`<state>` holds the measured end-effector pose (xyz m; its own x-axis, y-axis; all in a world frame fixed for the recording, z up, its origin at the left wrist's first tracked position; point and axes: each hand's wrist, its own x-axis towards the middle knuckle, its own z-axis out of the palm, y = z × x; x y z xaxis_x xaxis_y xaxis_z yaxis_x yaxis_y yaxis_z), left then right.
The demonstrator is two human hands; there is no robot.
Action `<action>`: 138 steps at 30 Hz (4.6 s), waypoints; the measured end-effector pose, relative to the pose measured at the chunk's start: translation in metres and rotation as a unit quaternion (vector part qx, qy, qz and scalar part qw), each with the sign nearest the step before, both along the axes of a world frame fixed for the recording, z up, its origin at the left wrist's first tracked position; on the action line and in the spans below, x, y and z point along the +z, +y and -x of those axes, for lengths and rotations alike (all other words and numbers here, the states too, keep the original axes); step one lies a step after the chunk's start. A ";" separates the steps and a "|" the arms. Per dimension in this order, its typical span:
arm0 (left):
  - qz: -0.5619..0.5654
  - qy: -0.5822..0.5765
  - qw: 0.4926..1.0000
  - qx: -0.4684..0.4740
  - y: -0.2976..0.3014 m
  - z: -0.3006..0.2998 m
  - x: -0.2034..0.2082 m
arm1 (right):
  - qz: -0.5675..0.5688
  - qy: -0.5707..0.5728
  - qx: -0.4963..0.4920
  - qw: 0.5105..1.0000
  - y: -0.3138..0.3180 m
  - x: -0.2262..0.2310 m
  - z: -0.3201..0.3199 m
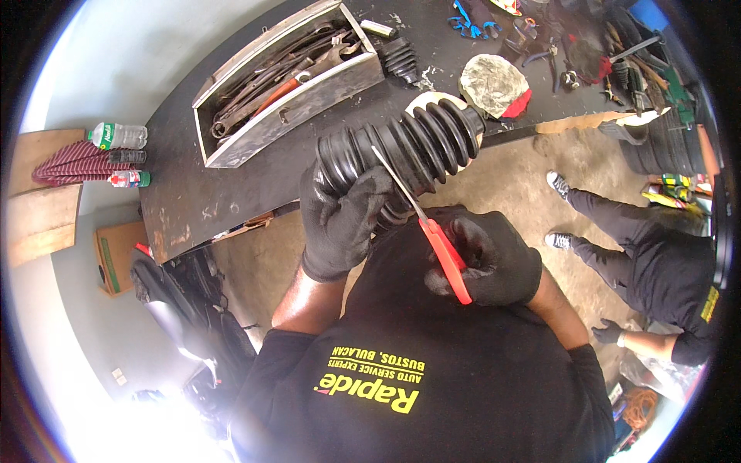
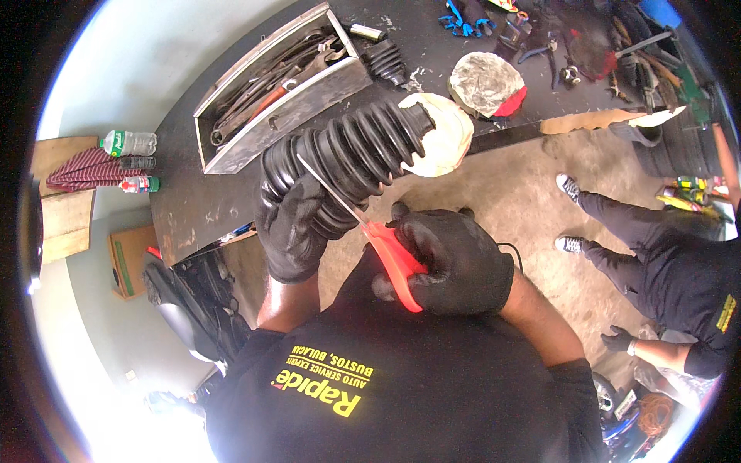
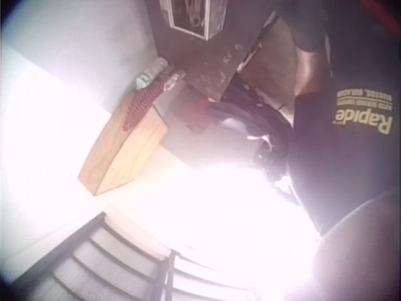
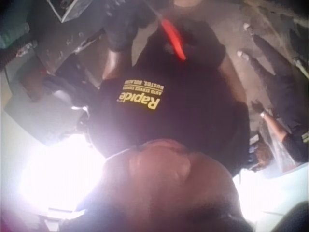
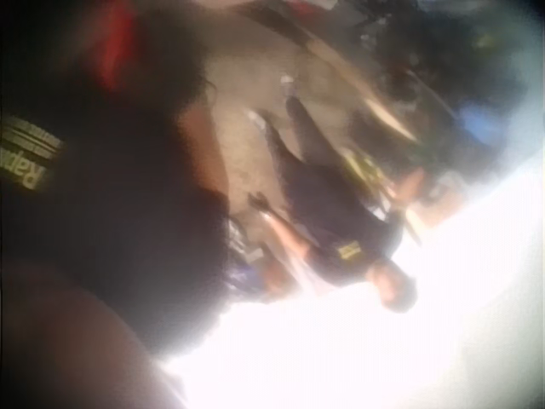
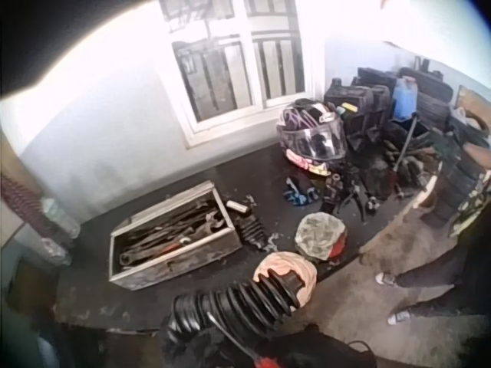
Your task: The person holds a black rubber boot and uses red-handled scissors to cut the boot's shaft. The person then places the cut boot on the workbench and picks up another boot to continue cutting.
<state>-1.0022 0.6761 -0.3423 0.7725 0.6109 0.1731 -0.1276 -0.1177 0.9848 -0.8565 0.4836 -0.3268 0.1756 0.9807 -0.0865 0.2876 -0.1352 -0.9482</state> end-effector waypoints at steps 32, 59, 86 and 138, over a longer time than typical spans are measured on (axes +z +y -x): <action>0.116 0.052 0.991 -0.050 -0.014 0.008 -0.002 | 0.007 0.055 -0.038 0.998 -0.001 0.000 0.002; 0.043 -0.033 0.998 0.036 -0.020 -0.011 0.010 | 0.017 0.114 0.002 0.993 -0.003 0.007 -0.005; 0.125 -0.025 0.992 0.005 -0.022 -0.006 -0.010 | 0.021 0.047 -0.017 0.999 -0.004 0.012 -0.003; 0.177 -0.110 0.978 0.015 -0.015 0.012 -0.010 | -0.022 -0.140 -0.031 0.989 -0.008 0.008 0.007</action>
